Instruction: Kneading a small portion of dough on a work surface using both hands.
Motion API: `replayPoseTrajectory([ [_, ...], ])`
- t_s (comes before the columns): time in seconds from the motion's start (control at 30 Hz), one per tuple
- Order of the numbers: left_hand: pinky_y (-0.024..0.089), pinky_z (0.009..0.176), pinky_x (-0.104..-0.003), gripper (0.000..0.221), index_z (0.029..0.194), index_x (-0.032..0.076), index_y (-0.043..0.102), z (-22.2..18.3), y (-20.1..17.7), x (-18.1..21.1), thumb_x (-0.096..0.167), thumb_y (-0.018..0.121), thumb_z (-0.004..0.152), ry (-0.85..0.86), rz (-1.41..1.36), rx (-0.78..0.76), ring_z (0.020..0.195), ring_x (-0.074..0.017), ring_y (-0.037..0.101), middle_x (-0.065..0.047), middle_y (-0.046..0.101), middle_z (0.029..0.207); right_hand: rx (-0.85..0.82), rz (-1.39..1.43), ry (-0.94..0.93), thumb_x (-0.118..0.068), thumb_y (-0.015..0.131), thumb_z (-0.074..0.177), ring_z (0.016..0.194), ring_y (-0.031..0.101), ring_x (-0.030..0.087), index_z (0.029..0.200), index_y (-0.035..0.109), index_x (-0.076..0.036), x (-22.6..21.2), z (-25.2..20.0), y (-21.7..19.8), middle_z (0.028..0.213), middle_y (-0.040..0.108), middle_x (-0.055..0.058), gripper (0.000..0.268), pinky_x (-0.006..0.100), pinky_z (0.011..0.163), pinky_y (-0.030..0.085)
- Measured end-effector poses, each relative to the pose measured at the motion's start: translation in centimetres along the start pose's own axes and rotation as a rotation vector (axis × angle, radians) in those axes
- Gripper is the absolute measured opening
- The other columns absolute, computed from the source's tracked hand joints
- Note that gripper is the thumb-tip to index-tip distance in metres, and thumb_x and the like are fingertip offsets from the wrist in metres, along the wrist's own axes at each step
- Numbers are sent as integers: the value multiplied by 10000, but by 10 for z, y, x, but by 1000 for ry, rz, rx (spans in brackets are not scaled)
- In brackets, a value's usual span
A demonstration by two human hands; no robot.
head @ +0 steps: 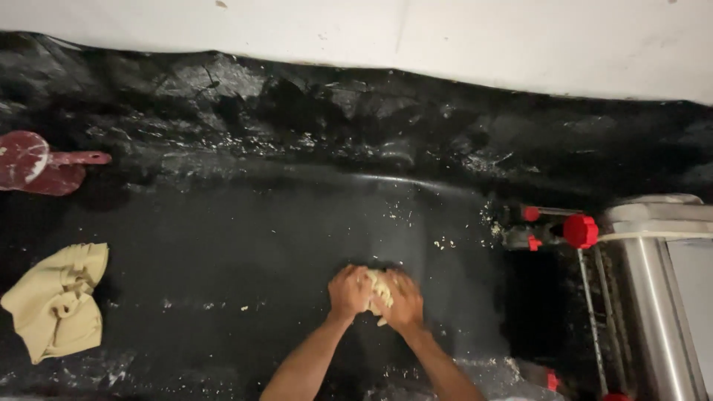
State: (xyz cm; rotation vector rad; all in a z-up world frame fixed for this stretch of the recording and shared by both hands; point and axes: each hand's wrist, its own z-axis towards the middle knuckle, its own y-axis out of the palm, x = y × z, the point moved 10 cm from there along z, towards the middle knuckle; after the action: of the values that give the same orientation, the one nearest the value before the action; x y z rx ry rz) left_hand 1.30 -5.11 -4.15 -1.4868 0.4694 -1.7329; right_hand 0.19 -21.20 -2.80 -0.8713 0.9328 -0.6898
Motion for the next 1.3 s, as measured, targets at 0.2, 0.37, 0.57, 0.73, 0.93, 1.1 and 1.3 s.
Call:
replayPoseTrajectory([
  [0.2,571,728,-537,592,838,124,786,34,65,-49,568,401,914,-323,107,-361,814,-399,749,-125,766,794,-557,-8,619,-857,354,896,1031,745,362,1287,659,-416,45,45,29,995,786,139,663,491,877,575],
  [0.37,528,919,-527,643,1199,151,718,61,46,-6,610,337,960,-453,105,-572,1094,-423,691,-155,739,1161,-296,252,935,-660,384,951,1103,718,344,1210,760,-311,75,54,16,1115,776,84,575,481,960,543],
  [0.57,571,778,-528,322,1084,217,711,57,-11,86,454,526,968,-135,-67,-467,888,-422,745,-133,773,1012,527,966,1022,-225,410,944,1074,636,335,1094,761,-66,112,-22,26,1104,710,221,414,443,965,504],
  [0.73,589,773,-518,212,1049,278,699,10,3,110,418,637,902,69,-140,-422,924,-370,729,-39,730,1014,439,1027,969,-150,388,961,1161,632,339,1106,731,-32,82,-42,-28,1223,709,231,390,440,994,494],
  [0.93,369,1055,-592,566,1373,269,606,-38,8,111,379,685,824,75,89,-170,1366,-357,476,-130,539,1420,-20,834,967,-163,501,923,1399,496,405,1356,668,-210,37,-27,-69,1506,567,164,466,509,1172,396],
  [1.1,434,993,-527,461,1292,288,622,-24,47,82,398,684,848,123,188,-69,1273,-303,554,-73,607,1317,76,422,611,-206,468,976,1321,554,379,1292,730,-216,67,-14,-22,1353,655,145,410,487,1144,401],
  [1.3,503,719,-506,430,988,164,685,26,54,79,542,550,835,3,277,-104,889,-360,688,-138,677,945,-95,181,811,-416,408,970,1083,688,279,1114,750,-291,101,29,-12,1123,771,6,392,459,985,523],
])
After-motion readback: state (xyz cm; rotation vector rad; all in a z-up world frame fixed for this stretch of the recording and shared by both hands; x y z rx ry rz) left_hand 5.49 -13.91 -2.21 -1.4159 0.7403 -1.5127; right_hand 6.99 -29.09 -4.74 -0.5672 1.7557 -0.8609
